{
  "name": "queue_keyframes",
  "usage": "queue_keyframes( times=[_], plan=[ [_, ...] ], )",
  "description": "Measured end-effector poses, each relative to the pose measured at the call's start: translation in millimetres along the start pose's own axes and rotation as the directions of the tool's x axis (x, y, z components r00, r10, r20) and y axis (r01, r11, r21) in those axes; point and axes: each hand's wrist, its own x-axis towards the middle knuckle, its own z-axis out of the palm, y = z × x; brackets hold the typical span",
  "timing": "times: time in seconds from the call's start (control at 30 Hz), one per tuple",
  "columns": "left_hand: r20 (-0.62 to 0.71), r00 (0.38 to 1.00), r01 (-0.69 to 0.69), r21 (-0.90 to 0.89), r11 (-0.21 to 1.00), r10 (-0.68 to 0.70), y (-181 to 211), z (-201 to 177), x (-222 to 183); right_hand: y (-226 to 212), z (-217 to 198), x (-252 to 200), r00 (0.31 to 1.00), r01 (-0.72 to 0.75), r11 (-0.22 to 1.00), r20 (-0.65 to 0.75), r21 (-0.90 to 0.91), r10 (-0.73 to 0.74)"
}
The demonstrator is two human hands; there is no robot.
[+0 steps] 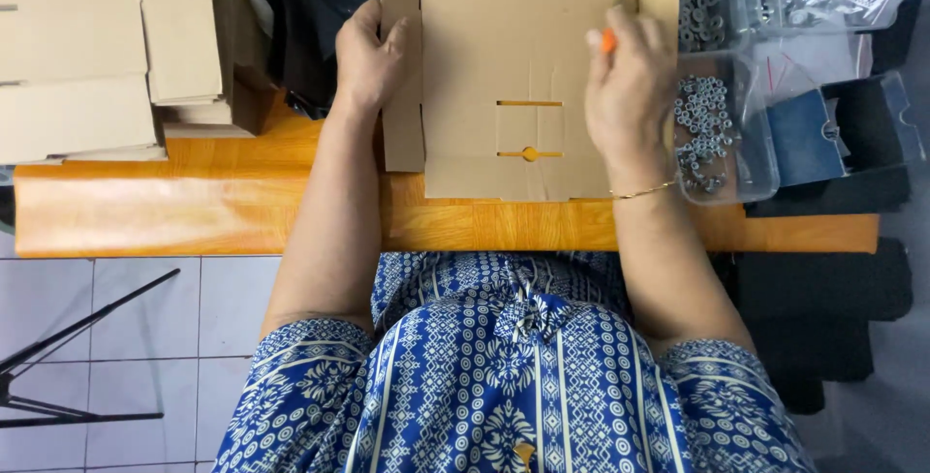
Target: Applying adhesive to a cardboard box and inserting a protective lining
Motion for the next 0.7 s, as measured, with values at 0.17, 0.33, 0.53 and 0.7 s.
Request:
queue_keyframes(
  times=[0.17,0.33,0.53,0.7],
  plan=[
    [-0.012,1.0,-0.004,0.021,1.0,0.004,2,2,1,-90,-23,7,0.985,-0.042,0.798,0.158,0.602,-0.067],
    [-0.026,0.999,0.029,0.038,0.999,-0.028,5,1,0,-46,-4,34,0.985,0.174,0.927,-0.076,0.333,-0.157],
    [0.01,0.997,0.081,-0.034,0.996,-0.081,13,0,-4,-41,62,33,0.988,-0.092,0.994,-0.133,-0.054,0.084],
    [-0.024,1.0,-0.013,0.02,1.0,0.013,-12,4,4,-112,52,47,0.992,0.059,0.677,0.032,0.733,-0.121]
  ],
)
